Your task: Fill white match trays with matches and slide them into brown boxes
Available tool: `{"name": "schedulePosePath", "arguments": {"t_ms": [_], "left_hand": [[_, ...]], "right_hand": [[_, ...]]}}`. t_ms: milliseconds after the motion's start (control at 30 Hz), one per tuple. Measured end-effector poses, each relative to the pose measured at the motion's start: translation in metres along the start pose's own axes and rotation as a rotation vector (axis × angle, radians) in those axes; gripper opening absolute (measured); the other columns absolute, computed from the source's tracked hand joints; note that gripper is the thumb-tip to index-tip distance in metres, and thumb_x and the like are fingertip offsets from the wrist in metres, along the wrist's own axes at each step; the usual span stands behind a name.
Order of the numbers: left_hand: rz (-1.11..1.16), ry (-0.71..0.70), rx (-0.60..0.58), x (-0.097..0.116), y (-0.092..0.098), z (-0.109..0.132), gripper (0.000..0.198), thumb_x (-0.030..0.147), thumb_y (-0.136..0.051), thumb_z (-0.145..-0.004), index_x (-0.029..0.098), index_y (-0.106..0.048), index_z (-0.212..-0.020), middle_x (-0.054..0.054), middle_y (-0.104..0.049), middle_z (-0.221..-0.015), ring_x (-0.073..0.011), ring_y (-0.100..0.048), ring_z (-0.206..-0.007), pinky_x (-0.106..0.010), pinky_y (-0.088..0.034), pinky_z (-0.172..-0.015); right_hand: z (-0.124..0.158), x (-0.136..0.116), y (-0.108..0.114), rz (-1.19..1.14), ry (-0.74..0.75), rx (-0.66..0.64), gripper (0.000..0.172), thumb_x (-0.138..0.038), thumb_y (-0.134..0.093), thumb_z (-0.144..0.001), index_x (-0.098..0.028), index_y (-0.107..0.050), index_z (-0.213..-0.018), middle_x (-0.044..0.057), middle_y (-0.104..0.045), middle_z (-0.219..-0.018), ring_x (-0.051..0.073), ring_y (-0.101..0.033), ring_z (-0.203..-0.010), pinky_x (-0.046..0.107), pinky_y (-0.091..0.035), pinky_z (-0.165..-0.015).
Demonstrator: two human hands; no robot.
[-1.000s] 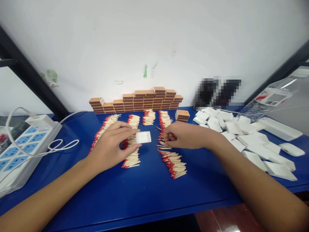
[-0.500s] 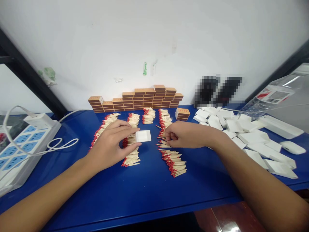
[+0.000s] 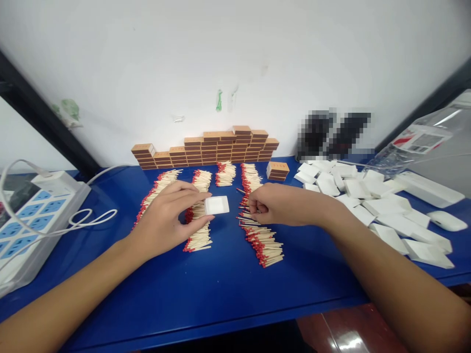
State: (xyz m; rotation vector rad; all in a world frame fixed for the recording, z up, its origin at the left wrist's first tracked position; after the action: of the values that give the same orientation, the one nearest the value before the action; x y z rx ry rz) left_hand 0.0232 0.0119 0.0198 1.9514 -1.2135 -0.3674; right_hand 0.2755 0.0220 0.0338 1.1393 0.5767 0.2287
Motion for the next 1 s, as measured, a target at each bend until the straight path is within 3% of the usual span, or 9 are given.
{"name": "schedulePosePath", "arguments": {"t_ms": [300,533,800,1000], "left_hand": [[-0.005,0.013,-0.007,-0.0010,-0.0004,-0.0009,0.033,0.032,-0.077,-0.092,0.020,-0.073,-0.122,-0.006,-0.078,-0.097,-0.0245,-0.068,-0.104,-0.040,-0.058,-0.092],[-0.008,0.014,-0.011,0.0012,-0.0001,-0.0010,0.032,0.030,-0.077,-0.092,0.019,-0.073,-0.122,-0.006,-0.078,-0.096,-0.0240,-0.068,-0.104,-0.039,-0.058,-0.092],[-0.006,0.019,-0.018,-0.0013,-0.0016,-0.0011,0.033,0.031,-0.077,-0.091,0.020,-0.073,-0.122,-0.006,-0.078,-0.099,-0.0242,-0.068,-0.105,-0.040,-0.058,-0.092],[-0.004,0.023,-0.021,-0.0012,-0.0016,-0.0005,0.033,0.031,-0.077,-0.092,0.021,-0.073,-0.122,-0.005,-0.078,-0.100,-0.0241,-0.068,-0.107,-0.040,-0.058,-0.094]], "right_hand": [[0.0046,0.0051,0.0070,-0.040,-0.018,0.034,0.010,-0.022,-0.062,-0.084,-0.021,-0.058,-0.075,0.000,-0.058,-0.068,0.014,-0.046,-0.059,0.031,-0.026,-0.057],[0.0019,-0.0003,0.0019,-0.018,0.030,0.011,0.009,-0.021,-0.065,-0.081,-0.021,-0.061,-0.073,-0.001,-0.055,-0.066,0.013,-0.040,-0.057,0.031,-0.024,-0.057],[0.0016,-0.0027,0.0033,0.018,-0.021,0.010,0.007,-0.017,-0.060,-0.080,-0.020,-0.064,-0.075,0.001,-0.063,-0.070,0.013,-0.049,-0.060,0.030,-0.030,-0.057],[0.0010,-0.0033,0.0010,0.028,0.005,0.018,0.015,-0.013,-0.058,-0.078,-0.020,-0.054,-0.065,-0.002,-0.053,-0.062,0.012,-0.040,-0.056,0.032,-0.024,-0.056]]}}
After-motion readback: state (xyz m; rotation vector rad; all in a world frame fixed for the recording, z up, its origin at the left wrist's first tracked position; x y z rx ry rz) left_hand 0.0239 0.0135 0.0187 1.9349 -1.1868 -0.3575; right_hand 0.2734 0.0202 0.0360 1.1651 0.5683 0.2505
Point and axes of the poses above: each hand's wrist, its own z-axis away from the middle knuckle, its own y-axis out of the back of the hand, x = y × z, the point moved 3 cm from there along -z, towards the middle knuckle
